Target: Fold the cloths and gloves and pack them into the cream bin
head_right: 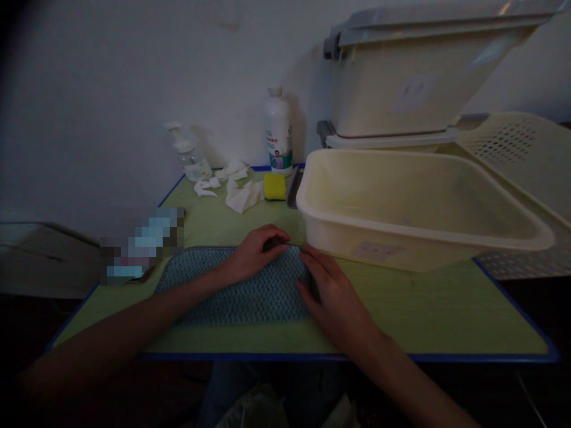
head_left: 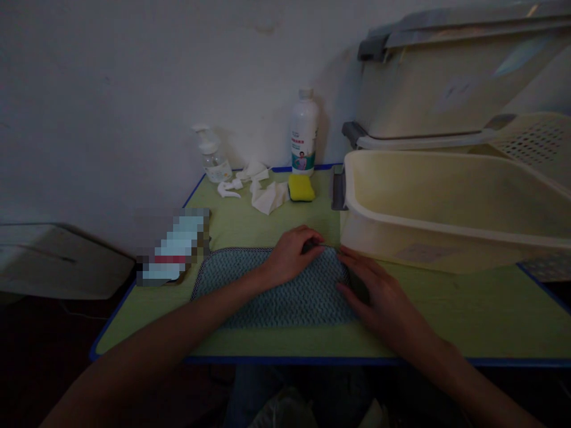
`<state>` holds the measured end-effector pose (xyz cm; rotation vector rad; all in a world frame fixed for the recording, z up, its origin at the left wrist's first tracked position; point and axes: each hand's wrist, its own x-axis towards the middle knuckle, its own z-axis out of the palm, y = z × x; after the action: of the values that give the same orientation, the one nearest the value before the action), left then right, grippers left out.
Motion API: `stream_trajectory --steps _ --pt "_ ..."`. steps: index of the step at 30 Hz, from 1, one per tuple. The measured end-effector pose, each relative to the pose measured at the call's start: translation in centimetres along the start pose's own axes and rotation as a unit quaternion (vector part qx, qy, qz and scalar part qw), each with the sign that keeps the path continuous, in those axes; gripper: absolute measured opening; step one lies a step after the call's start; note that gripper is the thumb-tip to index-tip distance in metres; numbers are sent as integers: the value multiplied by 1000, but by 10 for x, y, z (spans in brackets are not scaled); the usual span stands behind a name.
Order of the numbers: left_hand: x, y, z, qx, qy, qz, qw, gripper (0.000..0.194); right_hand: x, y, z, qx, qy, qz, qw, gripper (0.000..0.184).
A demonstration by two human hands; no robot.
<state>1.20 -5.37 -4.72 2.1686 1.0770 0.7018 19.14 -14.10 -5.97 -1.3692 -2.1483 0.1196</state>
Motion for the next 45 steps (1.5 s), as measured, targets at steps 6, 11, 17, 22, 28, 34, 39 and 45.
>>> stream_trajectory --steps 6,11,17,22,28,34,39,45 --pt "1 -1 0 36 11 15 999 19 8 -2 1 -20 -8 -20 1000 36" --pt "0 -3 0 8 27 5 1000 15 12 -4 2 -15 6 -13 1000 32" --pt "2 1 -1 -17 0 -38 999 19 11 -5 2 -5 30 -9 1000 28" --pt "4 1 -2 -7 -5 -49 999 16 13 -3 3 -12 29 -16 999 30" --pt "7 -2 -4 5 0 -27 1000 13 14 -4 4 -22 16 -24 999 31" --pt "8 0 -4 3 3 -40 999 8 13 -7 3 -39 29 -33 998 30" --pt "7 -2 -3 -7 8 -35 999 7 12 -9 2 -35 47 -41 997 29" --pt "6 -6 1 11 27 -18 999 3 11 -11 5 -49 57 -36 997 28"
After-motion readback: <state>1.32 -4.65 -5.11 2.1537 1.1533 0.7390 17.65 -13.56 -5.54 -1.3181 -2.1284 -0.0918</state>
